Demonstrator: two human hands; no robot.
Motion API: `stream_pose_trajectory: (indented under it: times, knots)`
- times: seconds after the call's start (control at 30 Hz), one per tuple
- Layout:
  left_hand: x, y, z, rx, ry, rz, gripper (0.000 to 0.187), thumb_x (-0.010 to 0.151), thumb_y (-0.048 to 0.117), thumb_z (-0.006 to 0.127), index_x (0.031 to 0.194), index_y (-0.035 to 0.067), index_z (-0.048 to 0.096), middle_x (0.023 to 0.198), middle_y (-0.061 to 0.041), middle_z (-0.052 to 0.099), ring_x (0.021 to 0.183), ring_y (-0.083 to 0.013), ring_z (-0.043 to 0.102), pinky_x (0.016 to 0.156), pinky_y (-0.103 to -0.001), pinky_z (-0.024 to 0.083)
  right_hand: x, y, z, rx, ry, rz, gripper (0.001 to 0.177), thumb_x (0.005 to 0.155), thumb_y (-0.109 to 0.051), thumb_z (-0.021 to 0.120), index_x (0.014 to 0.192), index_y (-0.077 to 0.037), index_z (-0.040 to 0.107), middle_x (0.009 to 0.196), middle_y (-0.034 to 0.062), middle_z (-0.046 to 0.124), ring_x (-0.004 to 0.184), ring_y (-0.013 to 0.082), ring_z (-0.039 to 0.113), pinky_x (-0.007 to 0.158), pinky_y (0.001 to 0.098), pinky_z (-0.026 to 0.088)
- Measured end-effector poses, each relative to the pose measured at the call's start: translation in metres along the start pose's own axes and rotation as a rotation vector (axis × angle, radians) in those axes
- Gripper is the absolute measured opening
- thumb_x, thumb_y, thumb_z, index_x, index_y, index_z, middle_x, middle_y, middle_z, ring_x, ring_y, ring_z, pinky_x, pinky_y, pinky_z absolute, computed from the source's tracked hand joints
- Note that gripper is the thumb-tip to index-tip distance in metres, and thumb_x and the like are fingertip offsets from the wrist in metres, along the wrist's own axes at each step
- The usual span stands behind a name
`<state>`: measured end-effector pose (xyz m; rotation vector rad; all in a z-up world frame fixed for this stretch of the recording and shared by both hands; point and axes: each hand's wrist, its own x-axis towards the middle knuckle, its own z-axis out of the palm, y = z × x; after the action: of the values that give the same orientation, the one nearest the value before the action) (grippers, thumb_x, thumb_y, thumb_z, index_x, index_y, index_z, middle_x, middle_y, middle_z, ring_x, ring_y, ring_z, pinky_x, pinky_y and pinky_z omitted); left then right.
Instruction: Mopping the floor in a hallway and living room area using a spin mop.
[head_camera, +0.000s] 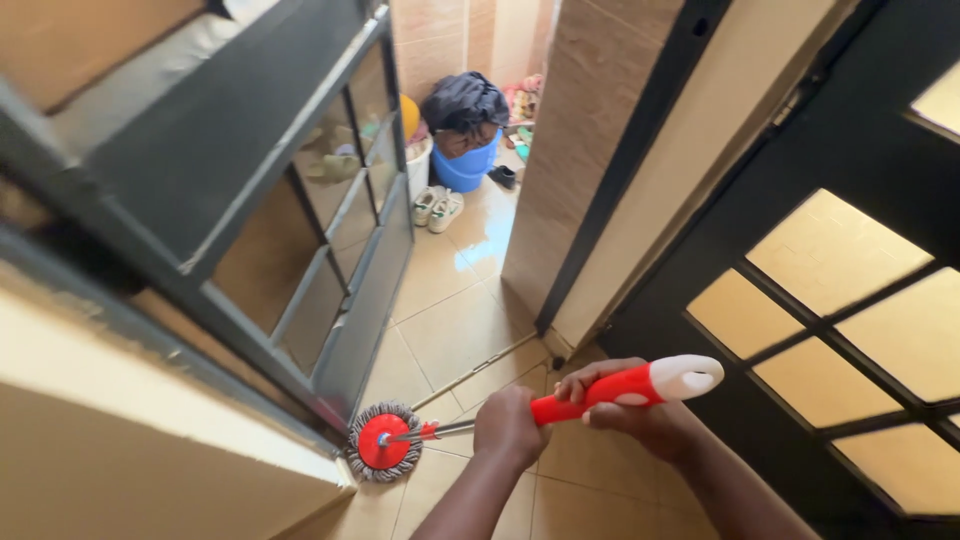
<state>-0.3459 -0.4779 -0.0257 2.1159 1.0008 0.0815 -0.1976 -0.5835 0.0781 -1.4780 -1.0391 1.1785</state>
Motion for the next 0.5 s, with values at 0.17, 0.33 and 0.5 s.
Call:
stream_pose_trajectory:
  times: [0.17, 0.33, 0.5]
  knots:
    - [-0.01, 0.002, -0.016, -0.005, -0.058, -0.13, 0.022, 0.081, 0.031, 0.081, 0.094, 0.015, 0.073, 0.101, -0.011, 0.071, 0.097, -0.0328, 0.07, 0.084, -0.046, 0.057, 0.009, -0.002, 0.007, -0.043, -0.013, 0.048, 0.02, 0.067, -0.004, 0.078, 0.086, -0.001, 0.073, 0.102, 0.0141, 0.079, 0.107, 0.026, 0.074, 0.095, 0.0404, 0.058]
    - [-0.036, -0.015, 0.0, -0.102, 0.068, -0.105, 0.024, 0.081, 0.034, 0.082, 0.09, 0.014, 0.072, 0.096, -0.012, 0.073, 0.095, -0.0347, 0.069, 0.082, -0.047, 0.055, -0.001, 0.006, 0.02, -0.036, -0.098, -0.005, 0.019, 0.071, -0.002, 0.077, 0.09, -0.001, 0.073, 0.102, 0.0134, 0.078, 0.104, 0.0242, 0.073, 0.091, 0.0379, 0.059]
    - [-0.07, -0.013, 0.024, -0.344, 0.251, -0.1, 0.032, 0.079, 0.033, 0.083, 0.084, 0.007, 0.065, 0.086, -0.017, 0.072, 0.087, -0.037, 0.07, 0.075, -0.046, 0.054, -0.035, 0.001, 0.035, -0.111, -0.079, -0.032, 0.016, 0.076, -0.006, 0.078, 0.092, -0.003, 0.074, 0.096, 0.0086, 0.079, 0.094, 0.0175, 0.073, 0.084, 0.0334, 0.06]
